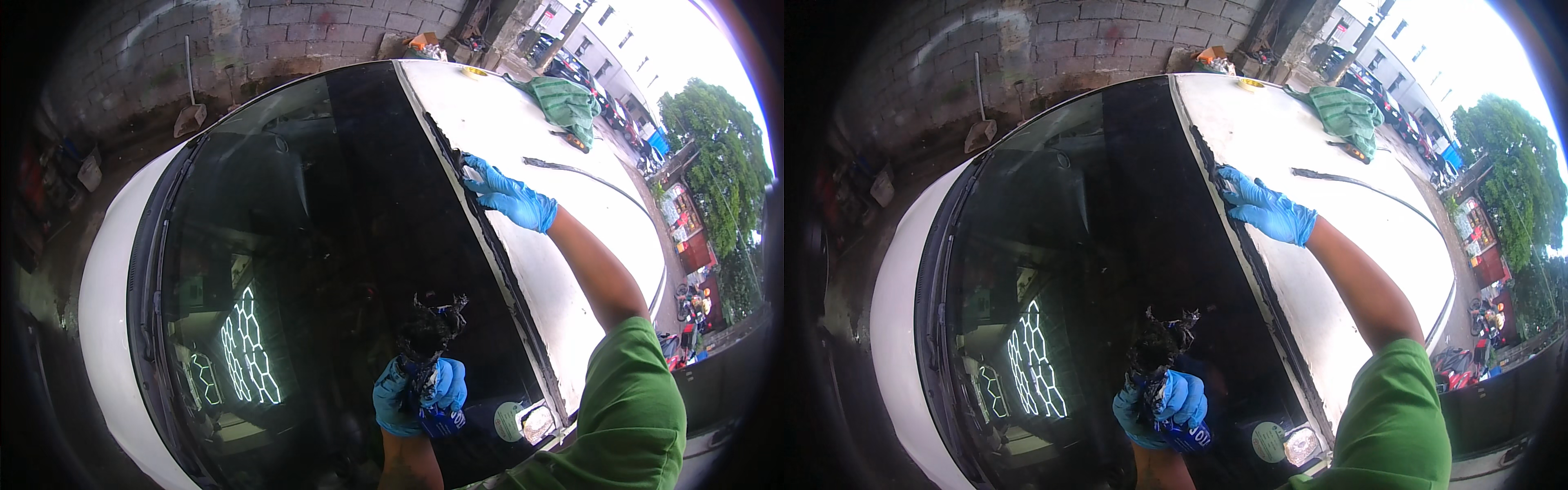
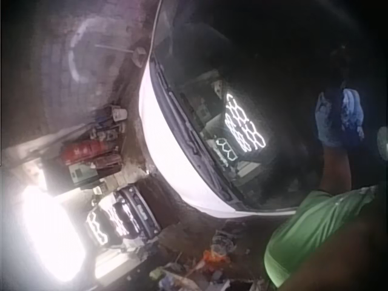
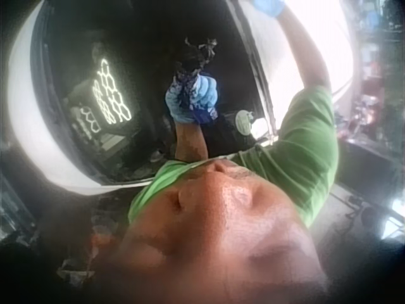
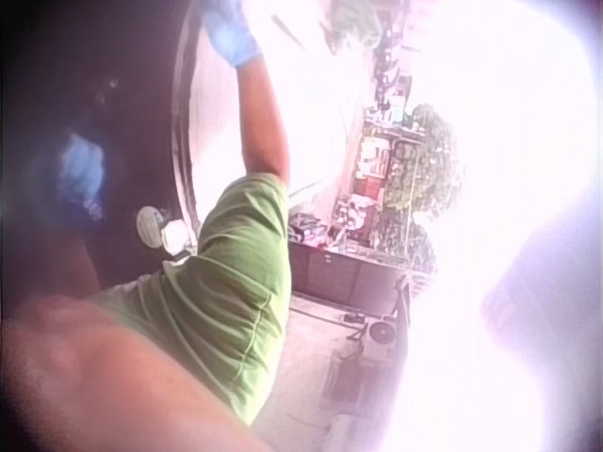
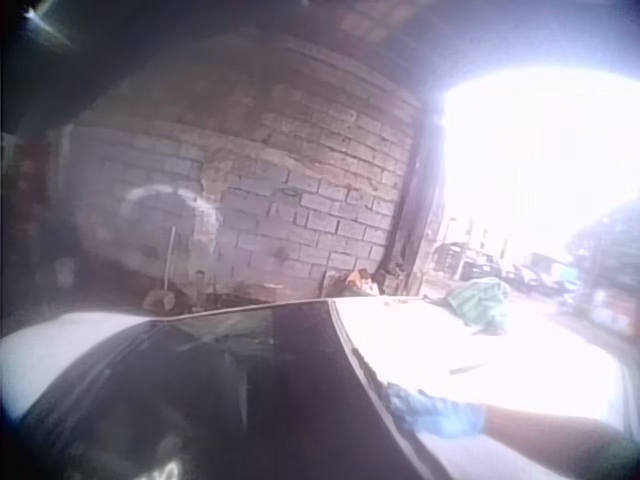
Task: The person applies black sealant along the windshield perimeter of a white car using a sealant tube and gloved hands. They smooth the bead with fingers, move around the vehicle to reach different sections, and continue applying sealant along the top and side edges.
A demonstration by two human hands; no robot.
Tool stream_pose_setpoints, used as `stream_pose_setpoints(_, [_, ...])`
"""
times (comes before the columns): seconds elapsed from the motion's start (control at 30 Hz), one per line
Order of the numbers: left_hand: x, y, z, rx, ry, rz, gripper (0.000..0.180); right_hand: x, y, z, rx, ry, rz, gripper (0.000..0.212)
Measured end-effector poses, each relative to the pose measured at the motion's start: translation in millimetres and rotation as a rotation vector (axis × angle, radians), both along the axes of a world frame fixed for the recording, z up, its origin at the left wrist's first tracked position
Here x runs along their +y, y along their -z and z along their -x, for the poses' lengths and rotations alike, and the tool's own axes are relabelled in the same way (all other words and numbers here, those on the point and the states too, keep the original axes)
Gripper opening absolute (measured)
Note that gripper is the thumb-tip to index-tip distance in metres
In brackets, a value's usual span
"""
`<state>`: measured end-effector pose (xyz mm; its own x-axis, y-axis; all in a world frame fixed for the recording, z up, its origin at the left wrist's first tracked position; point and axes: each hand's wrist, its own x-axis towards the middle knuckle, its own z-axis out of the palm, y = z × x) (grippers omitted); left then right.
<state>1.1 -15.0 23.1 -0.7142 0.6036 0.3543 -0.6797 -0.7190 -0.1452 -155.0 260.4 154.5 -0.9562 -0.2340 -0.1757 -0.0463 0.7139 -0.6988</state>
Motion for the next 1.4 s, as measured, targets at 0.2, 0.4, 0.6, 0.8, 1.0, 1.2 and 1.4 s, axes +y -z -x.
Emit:
stream_pose_setpoints(0.2, [-1, -3, -1, -0.010, 0.027, 0.000, 0.047, 1, -2, -13, 0.074, -0.067, -0.173, 0.072])
stream_pose_setpoints(0.4, [-2, -4, 1, 0.026, 0.005, 0.062, 0.041, 0, 1, -30, 0.088, -0.079, -0.135, 0.071])
stream_pose_setpoints(0.6, [-2, -7, 2, 0.050, -0.019, 0.106, 0.044, -7, -7, -50, 0.070, -0.098, -0.179, 0.074])
stream_pose_setpoints(0.8, [-1, -6, 2, 0.053, -0.022, 0.087, 0.045, 1, -3, -63, 0.235, -0.256, -0.367, 0.074])
stream_pose_setpoints(1.0, [0, -9, 2, 0.053, -0.044, 0.100, 0.045, -4, -1, -81, 0.177, -0.169, -0.121, 0.061])
stream_pose_setpoints(1.2, [0, -5, 4, 0.080, -0.032, 0.111, 0.045, 1, -2, -94, 0.227, -0.245, -0.254, 0.060])
stream_pose_setpoints(1.4, [0, -7, 4, 0.082, -0.024, 0.110, 0.044, -6, -7, -109, 0.195, -0.230, -0.349, 0.065])
